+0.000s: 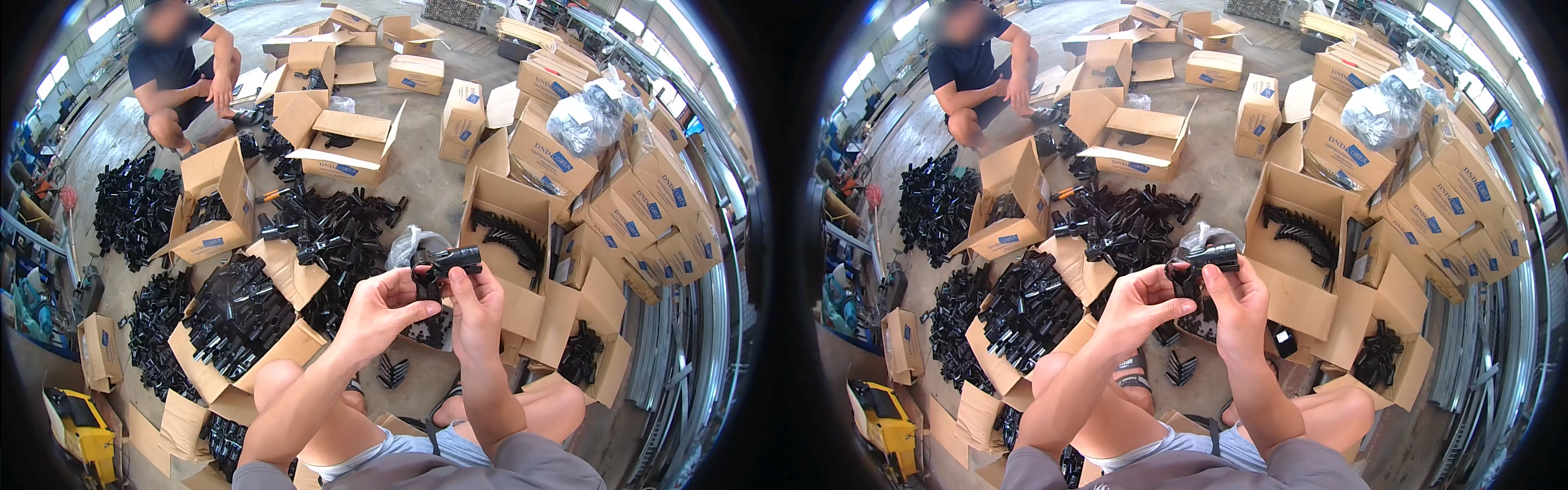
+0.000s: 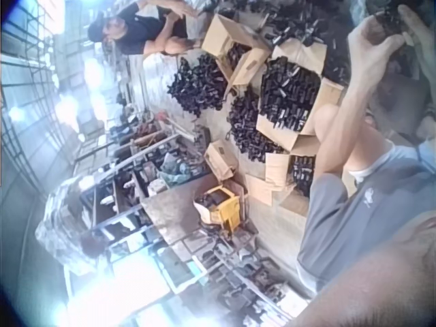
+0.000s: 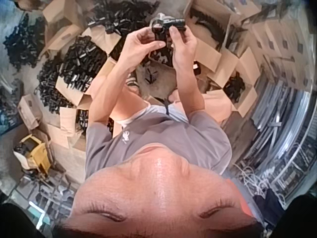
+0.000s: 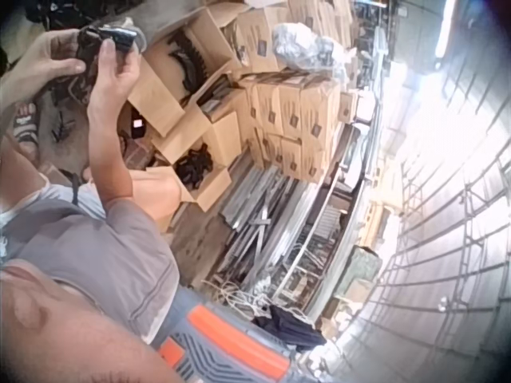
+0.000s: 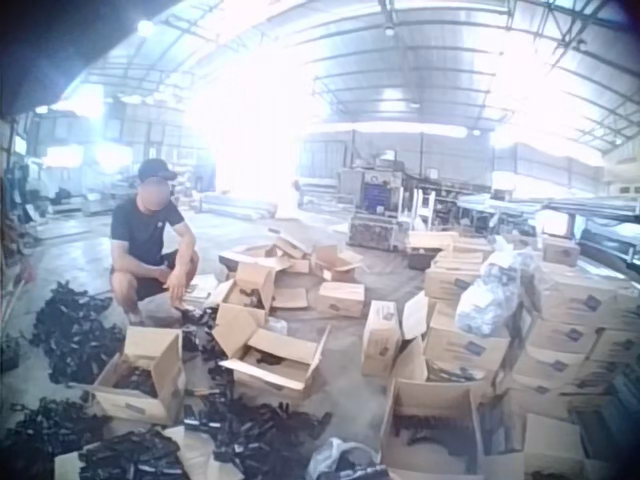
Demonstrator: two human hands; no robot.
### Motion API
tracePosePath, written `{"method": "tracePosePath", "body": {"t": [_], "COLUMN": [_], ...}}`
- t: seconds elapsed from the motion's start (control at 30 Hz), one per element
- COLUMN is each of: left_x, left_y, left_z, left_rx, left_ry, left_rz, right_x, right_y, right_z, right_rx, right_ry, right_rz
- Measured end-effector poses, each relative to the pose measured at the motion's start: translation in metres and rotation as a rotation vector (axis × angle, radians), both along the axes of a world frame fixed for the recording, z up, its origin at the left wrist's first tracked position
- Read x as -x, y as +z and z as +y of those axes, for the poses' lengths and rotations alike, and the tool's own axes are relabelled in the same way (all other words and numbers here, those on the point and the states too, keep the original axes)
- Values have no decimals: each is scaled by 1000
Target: The person picks up black plastic components one by one from an open box on the floor, fits two matching pieces together by hand, and places the assembled units into a plastic bag.
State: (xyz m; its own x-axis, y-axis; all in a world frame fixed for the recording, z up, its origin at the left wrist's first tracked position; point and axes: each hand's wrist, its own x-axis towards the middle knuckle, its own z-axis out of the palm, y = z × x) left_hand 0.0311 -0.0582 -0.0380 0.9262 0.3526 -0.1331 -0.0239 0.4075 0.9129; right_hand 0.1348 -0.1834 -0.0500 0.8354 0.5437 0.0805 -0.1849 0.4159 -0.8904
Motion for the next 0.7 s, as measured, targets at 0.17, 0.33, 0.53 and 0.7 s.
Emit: {"method": "tracePosePath", "body": {"t": [0.17,0.33,0.53,0.7], "left_x": [-1,1,16,34], "left_y": [7,-3,0,21], "left_z": [-4,-1,33,56], "left_rx": [80,23,-328,-291], "left_ry": [9,35,163,398], "left_rz": [-24,8,51,-40], "right_x": [2,4,-40,-94], "right_y": [0,0,-22,-151], "right_z": [2,3,0,-5], "right_rx": [-7,3,-23,613], "right_ry": [-19,-4,-127,13], "right_rz": [-4,-15,57,-7]}}
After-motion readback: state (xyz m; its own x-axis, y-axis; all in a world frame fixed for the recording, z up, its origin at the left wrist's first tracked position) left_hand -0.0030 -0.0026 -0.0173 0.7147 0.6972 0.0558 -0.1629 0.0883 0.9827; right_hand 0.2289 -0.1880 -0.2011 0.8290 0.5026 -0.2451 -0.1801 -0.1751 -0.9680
